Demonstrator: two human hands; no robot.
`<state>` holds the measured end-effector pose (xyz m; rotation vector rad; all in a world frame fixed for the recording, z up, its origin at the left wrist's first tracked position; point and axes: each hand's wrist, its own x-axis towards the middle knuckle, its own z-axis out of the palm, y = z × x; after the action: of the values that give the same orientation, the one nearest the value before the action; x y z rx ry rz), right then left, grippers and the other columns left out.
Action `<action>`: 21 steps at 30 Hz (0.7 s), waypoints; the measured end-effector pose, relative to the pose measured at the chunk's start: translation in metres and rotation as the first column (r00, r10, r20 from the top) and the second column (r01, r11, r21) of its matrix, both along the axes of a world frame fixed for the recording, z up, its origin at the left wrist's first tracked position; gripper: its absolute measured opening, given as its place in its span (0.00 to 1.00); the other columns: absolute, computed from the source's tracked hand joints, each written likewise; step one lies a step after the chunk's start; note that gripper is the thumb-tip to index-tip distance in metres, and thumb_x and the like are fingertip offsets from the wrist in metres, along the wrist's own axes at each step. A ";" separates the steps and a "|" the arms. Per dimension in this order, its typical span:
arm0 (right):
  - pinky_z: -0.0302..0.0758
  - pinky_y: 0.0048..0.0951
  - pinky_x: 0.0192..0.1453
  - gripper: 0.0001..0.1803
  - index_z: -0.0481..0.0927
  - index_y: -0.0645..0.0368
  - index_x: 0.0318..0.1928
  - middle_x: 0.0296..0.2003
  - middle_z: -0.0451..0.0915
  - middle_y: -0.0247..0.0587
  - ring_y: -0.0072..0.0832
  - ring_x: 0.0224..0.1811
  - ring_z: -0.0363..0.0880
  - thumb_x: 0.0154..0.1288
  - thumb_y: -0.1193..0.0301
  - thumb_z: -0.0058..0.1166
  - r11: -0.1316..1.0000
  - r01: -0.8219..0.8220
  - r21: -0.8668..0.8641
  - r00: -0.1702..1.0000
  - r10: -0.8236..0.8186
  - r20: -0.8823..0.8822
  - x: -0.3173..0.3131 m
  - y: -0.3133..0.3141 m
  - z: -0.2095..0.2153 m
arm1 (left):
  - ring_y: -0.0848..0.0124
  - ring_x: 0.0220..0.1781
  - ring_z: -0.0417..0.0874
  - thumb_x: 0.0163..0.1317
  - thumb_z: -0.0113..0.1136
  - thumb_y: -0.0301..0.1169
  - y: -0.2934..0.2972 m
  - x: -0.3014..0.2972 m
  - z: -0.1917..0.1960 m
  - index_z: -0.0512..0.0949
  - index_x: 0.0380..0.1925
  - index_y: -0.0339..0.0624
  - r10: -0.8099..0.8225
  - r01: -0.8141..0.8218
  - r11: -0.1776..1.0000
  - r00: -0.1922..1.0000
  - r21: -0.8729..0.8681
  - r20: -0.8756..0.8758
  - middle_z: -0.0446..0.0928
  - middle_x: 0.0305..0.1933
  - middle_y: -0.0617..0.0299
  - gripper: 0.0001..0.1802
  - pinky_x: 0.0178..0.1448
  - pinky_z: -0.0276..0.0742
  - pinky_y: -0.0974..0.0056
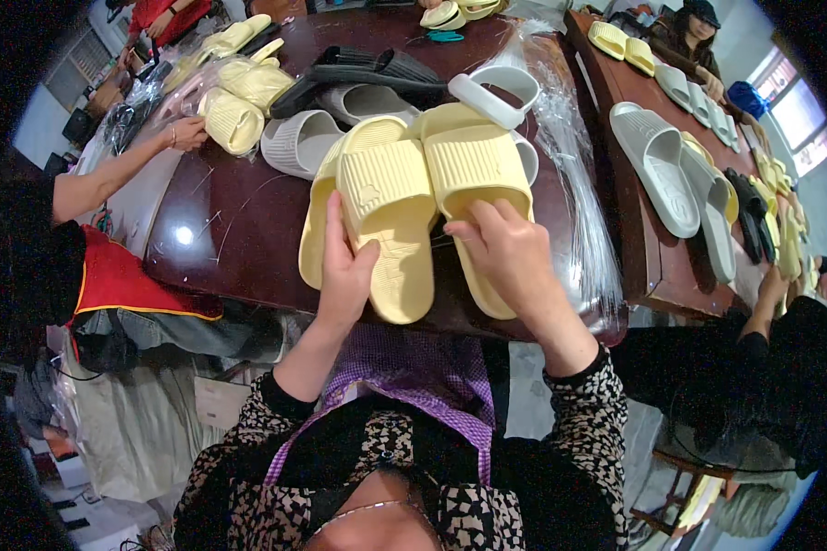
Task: The person pairs slippers together on the table, threads plastic fastener ties through each pair by hand to secure them, and arranges the slippers across the work surface.
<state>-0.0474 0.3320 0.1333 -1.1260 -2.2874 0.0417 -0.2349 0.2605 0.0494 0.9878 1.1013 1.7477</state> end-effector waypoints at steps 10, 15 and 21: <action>0.74 0.43 0.33 0.22 0.78 0.68 0.24 0.22 0.78 0.56 0.50 0.28 0.78 0.54 0.58 0.62 0.987 0.088 -0.137 0.995 -0.081 0.054 -0.037 0.015 0.001 | 0.62 0.63 0.67 0.60 0.48 0.16 -0.018 0.020 0.014 0.35 0.70 0.33 -0.057 0.057 0.997 0.998 0.057 -0.012 0.57 0.66 0.45 0.43 0.65 0.65 0.63; 0.76 0.39 0.30 0.17 0.77 0.70 0.22 0.20 0.77 0.55 0.42 0.23 0.79 0.56 0.65 0.59 0.997 0.053 -0.061 0.999 -0.052 0.017 -0.030 0.002 0.024 | 0.61 0.60 0.70 0.65 0.46 0.22 -0.045 0.014 0.019 0.38 0.69 0.31 0.003 0.027 0.982 0.987 0.186 -0.158 0.63 0.62 0.44 0.38 0.62 0.68 0.61; 0.73 0.26 0.32 0.13 0.80 0.70 0.36 0.26 0.81 0.39 0.19 0.29 0.74 0.58 0.70 0.57 0.809 -0.172 -0.563 0.947 -0.022 -0.321 0.000 -0.002 0.028 | 0.65 0.47 0.76 0.69 0.43 0.29 -0.037 -0.044 -0.036 0.63 0.58 0.28 0.199 -0.133 0.941 0.961 0.313 -0.192 0.75 0.46 0.50 0.21 0.54 0.71 0.63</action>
<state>-0.0475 0.3300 0.1608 -1.2041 -2.0681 0.9557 -0.2791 0.2230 0.0137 1.3328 1.1053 2.0206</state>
